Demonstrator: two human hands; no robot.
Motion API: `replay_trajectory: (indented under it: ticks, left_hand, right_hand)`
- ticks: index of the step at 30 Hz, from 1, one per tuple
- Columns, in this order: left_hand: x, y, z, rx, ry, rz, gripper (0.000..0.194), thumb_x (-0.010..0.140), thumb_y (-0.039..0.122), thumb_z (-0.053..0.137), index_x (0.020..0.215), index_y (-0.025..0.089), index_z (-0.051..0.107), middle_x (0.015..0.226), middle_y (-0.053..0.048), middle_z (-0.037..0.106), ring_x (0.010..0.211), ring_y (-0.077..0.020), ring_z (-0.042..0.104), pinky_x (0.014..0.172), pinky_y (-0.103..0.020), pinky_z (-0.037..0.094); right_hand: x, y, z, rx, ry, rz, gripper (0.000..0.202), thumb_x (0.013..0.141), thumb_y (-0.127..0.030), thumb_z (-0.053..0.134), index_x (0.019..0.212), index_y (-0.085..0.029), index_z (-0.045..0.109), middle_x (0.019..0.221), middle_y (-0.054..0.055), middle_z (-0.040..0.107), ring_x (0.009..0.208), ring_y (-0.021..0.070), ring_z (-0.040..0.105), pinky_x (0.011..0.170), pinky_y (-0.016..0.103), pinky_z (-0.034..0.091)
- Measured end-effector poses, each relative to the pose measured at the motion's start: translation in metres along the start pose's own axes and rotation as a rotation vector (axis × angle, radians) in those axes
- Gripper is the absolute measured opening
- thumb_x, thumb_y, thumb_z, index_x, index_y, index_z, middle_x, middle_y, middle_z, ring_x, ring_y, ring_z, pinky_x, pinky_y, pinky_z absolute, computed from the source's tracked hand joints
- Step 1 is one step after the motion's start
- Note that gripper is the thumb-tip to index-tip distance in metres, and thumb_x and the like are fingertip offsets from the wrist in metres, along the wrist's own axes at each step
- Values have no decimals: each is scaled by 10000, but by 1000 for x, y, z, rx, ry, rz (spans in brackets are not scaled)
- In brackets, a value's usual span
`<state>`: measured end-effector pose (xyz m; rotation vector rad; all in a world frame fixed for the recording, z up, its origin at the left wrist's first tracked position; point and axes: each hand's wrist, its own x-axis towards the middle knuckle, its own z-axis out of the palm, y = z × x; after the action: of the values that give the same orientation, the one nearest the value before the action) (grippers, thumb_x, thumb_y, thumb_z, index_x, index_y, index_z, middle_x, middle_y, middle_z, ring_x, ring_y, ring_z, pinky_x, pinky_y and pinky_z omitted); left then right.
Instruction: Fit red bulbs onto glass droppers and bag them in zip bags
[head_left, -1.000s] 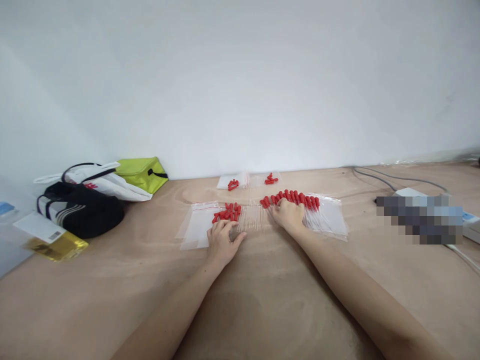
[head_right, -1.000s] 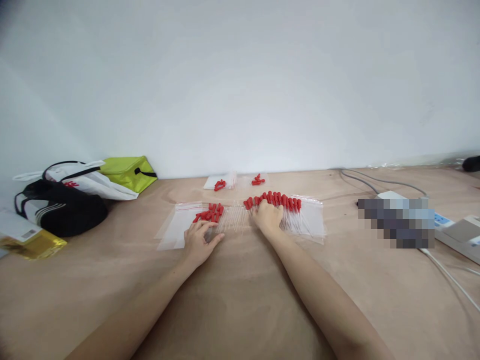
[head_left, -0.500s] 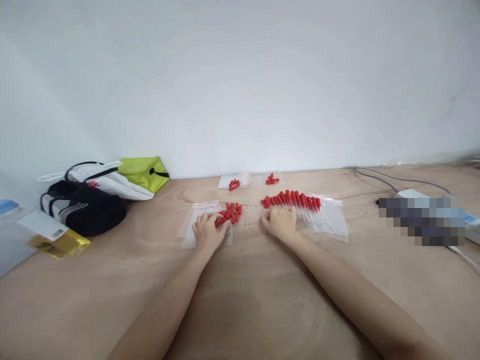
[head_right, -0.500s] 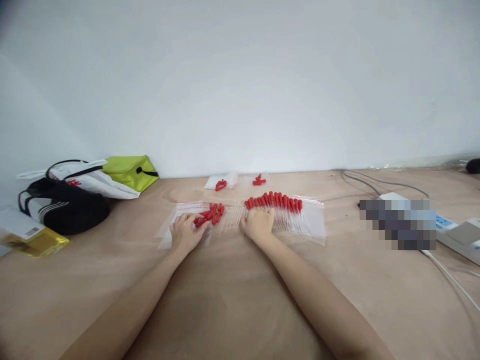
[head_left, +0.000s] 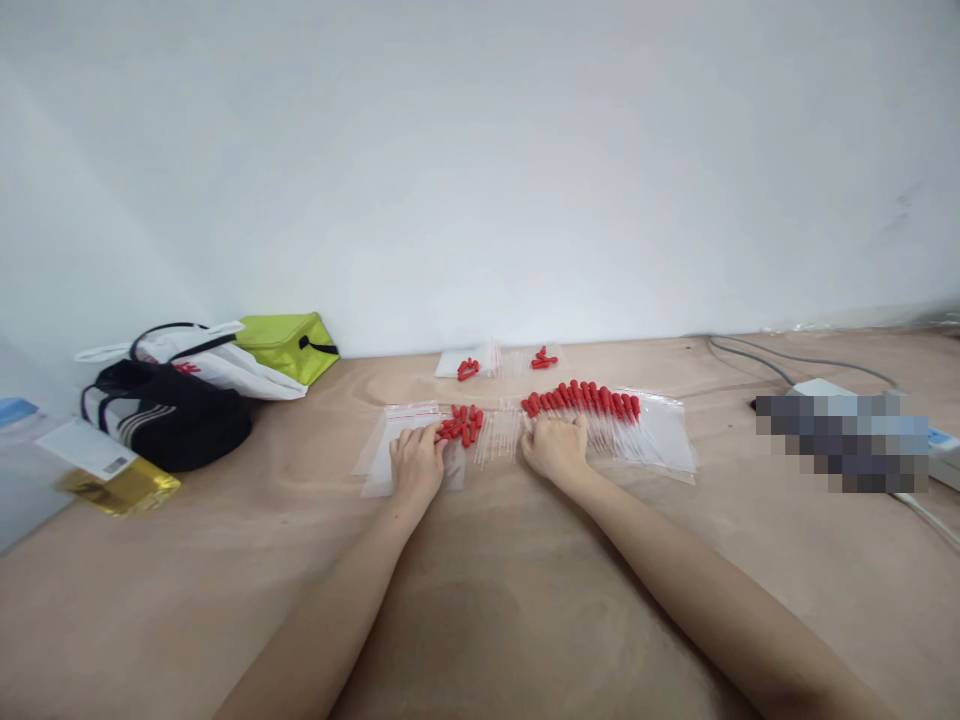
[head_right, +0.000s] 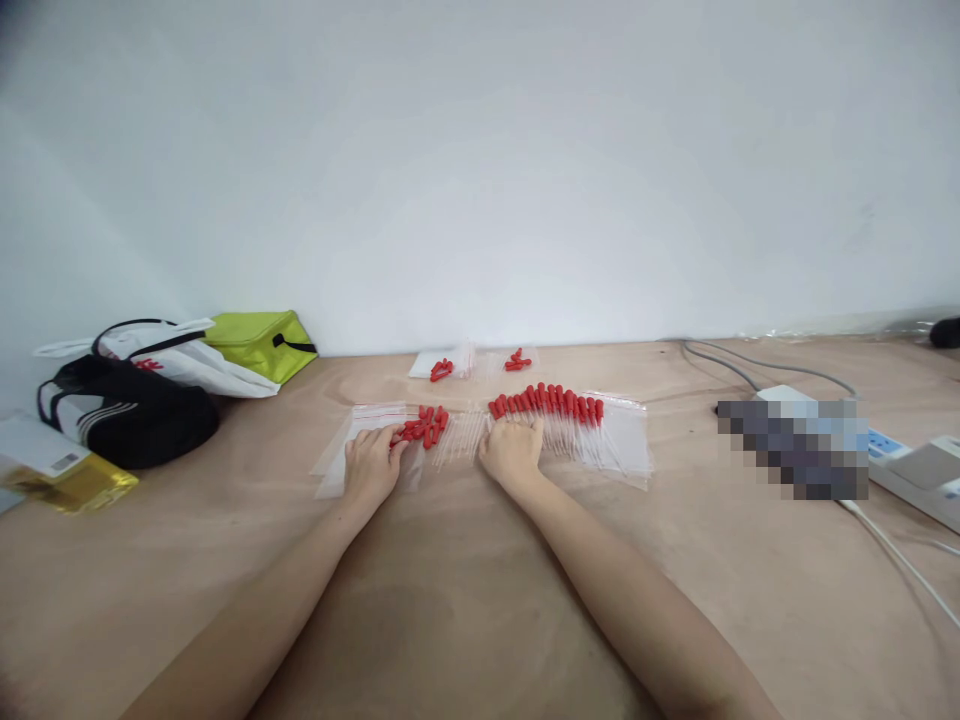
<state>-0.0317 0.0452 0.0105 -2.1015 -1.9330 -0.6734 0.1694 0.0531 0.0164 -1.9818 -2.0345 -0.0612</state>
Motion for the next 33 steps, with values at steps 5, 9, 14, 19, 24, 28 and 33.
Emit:
replay_trajectory:
  ticks: [5, 9, 14, 19, 24, 28, 33]
  left_hand:
    - [-8, 8, -2, -265, 134, 114, 296, 849, 163, 360, 1084, 164, 539, 862, -78, 545, 823, -210, 504, 763, -323, 401]
    - [-15, 21, -3, -506, 86, 264, 298, 855, 142, 338, 1043, 207, 559, 822, -37, 446, 784, -156, 495, 728, -281, 432]
    - [-27, 40, 2, -792, -62, 256, 103, 813, 185, 460, 884, 170, 533, 813, -28, 457, 714, -128, 515, 668, -269, 463]
    - [-42, 58, 8, -1064, -269, 113, 82, 744, 157, 520, 718, 164, 442, 773, -19, 522, 699, -118, 569, 631, -232, 474]
    - [-43, 65, 5, -1234, -333, -39, 110, 728, 188, 531, 714, 172, 423, 713, 8, 537, 676, -116, 585, 633, -242, 473]
    - [-40, 65, 2, -1279, -320, -83, 138, 721, 231, 556, 737, 175, 432, 735, 14, 537, 683, -111, 577, 676, -263, 470]
    - [-40, 65, 3, -1277, -310, -56, 130, 721, 230, 562, 737, 168, 448, 732, 11, 546, 709, -108, 567, 682, -245, 462]
  right_hand:
    - [-13, 26, 5, 174, 253, -168, 253, 836, -266, 343, 763, -137, 548, 749, 73, 636, 689, 172, 559, 738, 336, 245]
    - [-33, 58, 9, 270, 329, -371, 223, 865, -238, 338, 777, -151, 524, 724, 36, 616, 657, 136, 540, 743, 302, 256]
    - [-54, 80, 4, 322, 286, -480, 201, 870, -249, 363, 826, -168, 541, 738, 25, 618, 633, 120, 530, 742, 295, 267]
    - [-57, 71, -1, 371, 215, -502, 198, 864, -234, 370, 836, -175, 557, 750, 25, 626, 659, 127, 537, 754, 307, 258]
    - [-59, 61, -4, 376, 188, -588, 200, 865, -223, 366, 812, -171, 552, 756, 23, 630, 662, 123, 530, 767, 307, 244]
    - [-60, 60, -5, 364, 188, -592, 203, 864, -212, 366, 795, -164, 551, 737, 20, 624, 641, 119, 519, 754, 304, 239]
    - [-60, 59, -4, 336, 217, -605, 198, 858, -209, 376, 782, -158, 552, 719, 18, 614, 622, 115, 501, 720, 294, 243]
